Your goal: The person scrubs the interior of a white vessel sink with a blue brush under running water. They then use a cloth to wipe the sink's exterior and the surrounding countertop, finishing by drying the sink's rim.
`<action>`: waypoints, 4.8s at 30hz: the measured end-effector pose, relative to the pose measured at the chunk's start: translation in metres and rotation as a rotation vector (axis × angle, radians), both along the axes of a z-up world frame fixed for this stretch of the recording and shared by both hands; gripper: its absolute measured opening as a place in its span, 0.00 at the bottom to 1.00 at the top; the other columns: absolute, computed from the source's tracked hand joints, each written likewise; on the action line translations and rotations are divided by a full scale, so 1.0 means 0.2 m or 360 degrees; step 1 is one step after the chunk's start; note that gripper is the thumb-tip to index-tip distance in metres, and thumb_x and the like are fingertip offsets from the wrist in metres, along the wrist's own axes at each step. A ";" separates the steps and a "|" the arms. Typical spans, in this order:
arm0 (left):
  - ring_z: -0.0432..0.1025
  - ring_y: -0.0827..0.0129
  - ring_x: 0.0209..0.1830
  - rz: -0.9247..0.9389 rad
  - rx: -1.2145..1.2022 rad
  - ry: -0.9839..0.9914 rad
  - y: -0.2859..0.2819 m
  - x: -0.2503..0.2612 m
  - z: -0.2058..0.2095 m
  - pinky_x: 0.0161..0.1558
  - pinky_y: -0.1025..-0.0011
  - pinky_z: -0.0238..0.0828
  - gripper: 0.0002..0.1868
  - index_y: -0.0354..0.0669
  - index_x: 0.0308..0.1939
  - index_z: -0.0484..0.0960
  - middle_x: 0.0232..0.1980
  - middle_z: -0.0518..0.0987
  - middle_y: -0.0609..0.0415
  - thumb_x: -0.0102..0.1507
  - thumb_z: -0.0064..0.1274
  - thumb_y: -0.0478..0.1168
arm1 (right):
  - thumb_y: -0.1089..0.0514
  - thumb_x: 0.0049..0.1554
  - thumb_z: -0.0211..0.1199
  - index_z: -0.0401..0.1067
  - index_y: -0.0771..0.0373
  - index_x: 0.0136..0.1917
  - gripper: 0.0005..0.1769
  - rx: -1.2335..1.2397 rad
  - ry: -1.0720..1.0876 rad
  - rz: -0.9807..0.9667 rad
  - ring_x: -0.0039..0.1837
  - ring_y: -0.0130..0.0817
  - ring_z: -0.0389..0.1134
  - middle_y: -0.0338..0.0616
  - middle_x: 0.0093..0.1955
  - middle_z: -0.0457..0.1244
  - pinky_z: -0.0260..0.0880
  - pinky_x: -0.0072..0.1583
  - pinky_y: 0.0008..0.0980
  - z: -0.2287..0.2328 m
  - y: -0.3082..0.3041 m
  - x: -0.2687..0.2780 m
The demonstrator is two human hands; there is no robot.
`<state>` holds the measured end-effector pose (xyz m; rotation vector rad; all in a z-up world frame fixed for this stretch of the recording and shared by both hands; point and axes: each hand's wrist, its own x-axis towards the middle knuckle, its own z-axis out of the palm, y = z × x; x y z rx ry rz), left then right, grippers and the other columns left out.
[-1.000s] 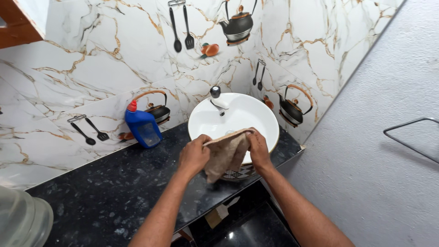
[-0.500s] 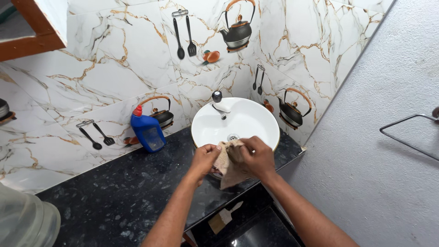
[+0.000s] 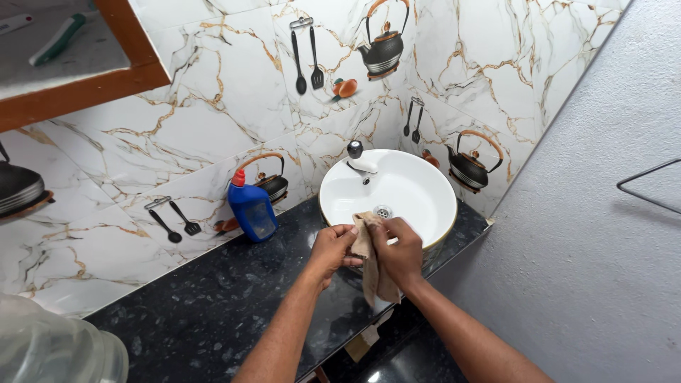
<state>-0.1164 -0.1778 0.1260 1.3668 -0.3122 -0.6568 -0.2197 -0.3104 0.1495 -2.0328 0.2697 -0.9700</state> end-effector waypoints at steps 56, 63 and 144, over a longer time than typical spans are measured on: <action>0.81 0.71 0.44 -0.0327 0.0270 -0.0405 0.32 0.06 -0.25 0.49 0.66 0.81 0.27 0.39 0.55 0.83 0.46 0.87 0.51 0.57 0.64 0.51 | 0.46 0.61 0.60 0.76 0.59 0.59 0.19 -0.0071 0.1081 0.0551 0.49 0.35 0.74 0.46 0.49 0.71 0.76 0.51 0.39 0.40 -0.02 0.26; 0.82 0.64 0.45 -0.0171 0.0142 0.0092 0.40 0.09 -0.43 0.54 0.66 0.80 0.25 0.37 0.48 0.84 0.45 0.87 0.46 0.55 0.67 0.51 | 0.46 0.61 0.62 0.79 0.57 0.58 0.17 -0.0358 0.1045 -0.0128 0.42 0.39 0.74 0.48 0.46 0.73 0.74 0.49 0.40 0.28 -0.14 0.37; 0.60 0.52 0.77 0.0310 0.0266 0.0200 -0.17 0.17 -0.88 0.74 0.52 0.55 0.41 0.47 0.79 0.54 0.78 0.61 0.42 0.69 0.21 0.66 | 0.32 0.61 0.50 0.83 0.48 0.53 0.27 -0.0391 0.1657 -0.0470 0.45 0.37 0.75 0.37 0.41 0.74 0.73 0.48 0.41 -0.35 -0.23 0.46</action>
